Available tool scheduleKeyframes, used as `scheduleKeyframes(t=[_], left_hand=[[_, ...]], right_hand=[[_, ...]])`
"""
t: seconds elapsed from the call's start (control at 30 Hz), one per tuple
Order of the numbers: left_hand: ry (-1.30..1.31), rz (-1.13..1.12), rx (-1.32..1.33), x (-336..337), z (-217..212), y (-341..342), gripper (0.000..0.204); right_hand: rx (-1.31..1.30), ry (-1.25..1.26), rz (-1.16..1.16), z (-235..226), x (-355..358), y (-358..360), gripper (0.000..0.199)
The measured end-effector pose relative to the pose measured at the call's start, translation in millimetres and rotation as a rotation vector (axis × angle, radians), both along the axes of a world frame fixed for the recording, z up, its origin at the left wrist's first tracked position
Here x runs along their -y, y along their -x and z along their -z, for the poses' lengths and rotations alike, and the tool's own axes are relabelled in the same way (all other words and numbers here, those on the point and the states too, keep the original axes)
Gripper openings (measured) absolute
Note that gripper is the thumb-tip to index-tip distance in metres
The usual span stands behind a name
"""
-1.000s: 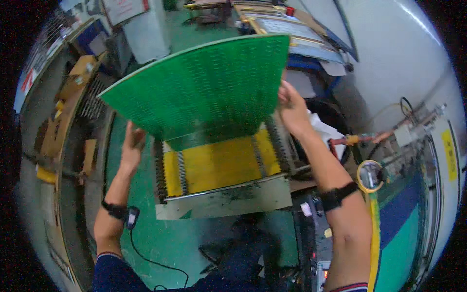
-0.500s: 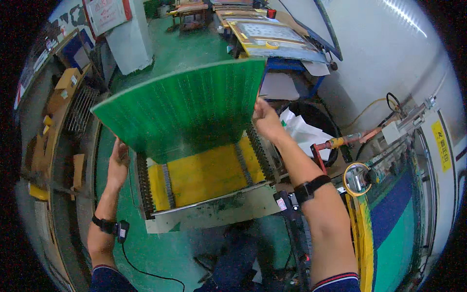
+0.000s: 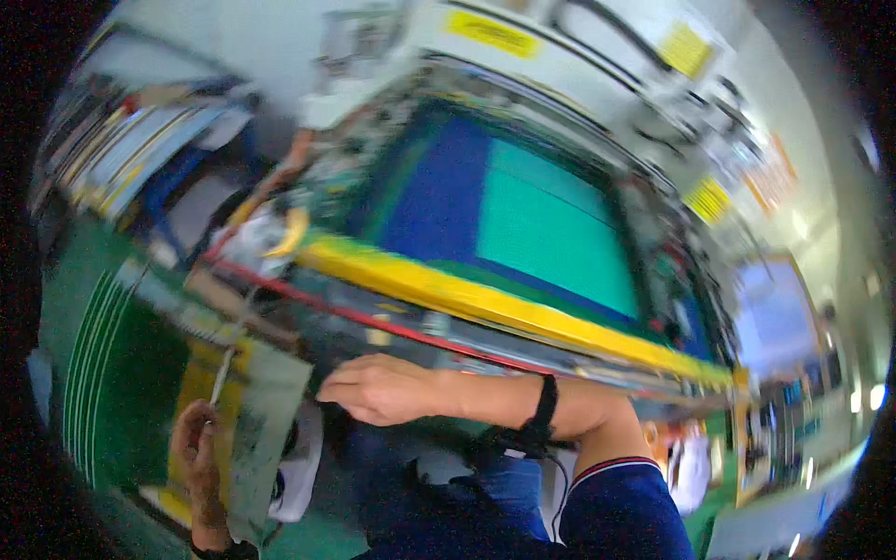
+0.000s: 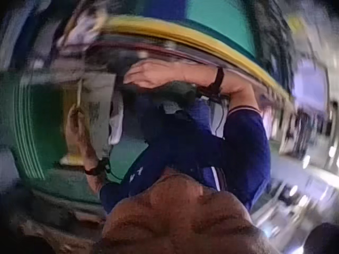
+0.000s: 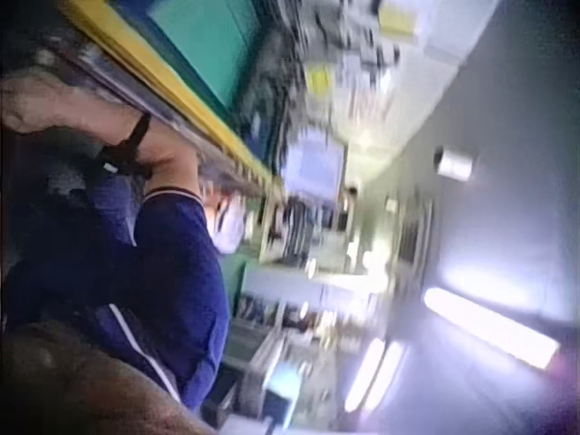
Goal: Operating a semi-automatic screen printing machine to apply solder mask or ink to circuit boards.
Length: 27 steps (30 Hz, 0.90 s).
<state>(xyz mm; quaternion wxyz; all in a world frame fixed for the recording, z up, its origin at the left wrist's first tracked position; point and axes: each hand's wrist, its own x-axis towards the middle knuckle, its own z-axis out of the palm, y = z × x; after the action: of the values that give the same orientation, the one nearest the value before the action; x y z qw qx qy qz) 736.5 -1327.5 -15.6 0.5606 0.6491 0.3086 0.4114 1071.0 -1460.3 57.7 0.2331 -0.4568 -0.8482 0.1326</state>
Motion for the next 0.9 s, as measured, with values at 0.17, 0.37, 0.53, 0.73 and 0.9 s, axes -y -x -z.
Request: scheduleKeyframes(t=[0.17, 0.37, 0.53, 0.73, 0.9], left_hand=[[-0.138, 0.369, 0.08, 40.8, -37.7, -179.8, 0.021], [-0.364, 0.438, 0.176, 63.3, -90.0, -357.6, 0.02], [-0.279, 0.313, 0.105, 65.2, -96.1, -406.5, 0.026], [-0.152, 0.232, 0.118, 63.3, -103.0, -403.4, 0.029], [-0.118, 0.264, 0.135, 76.0, -98.8, -421.6, 0.026]], right_hand=[[0.023, -0.21, 0.914, -41.3, 248.8, -117.6, 0.022], [-0.414, -0.679, 1.639, -46.8, 435.7, -247.1, 0.016], [-0.499, -0.732, 1.696, -16.6, 464.3, -304.7, 0.025], [-0.621, -0.748, 1.608, -22.3, 451.0, -296.4, 0.029], [-0.383, -0.734, 1.727, -33.0, 466.9, -287.6, 0.023]])
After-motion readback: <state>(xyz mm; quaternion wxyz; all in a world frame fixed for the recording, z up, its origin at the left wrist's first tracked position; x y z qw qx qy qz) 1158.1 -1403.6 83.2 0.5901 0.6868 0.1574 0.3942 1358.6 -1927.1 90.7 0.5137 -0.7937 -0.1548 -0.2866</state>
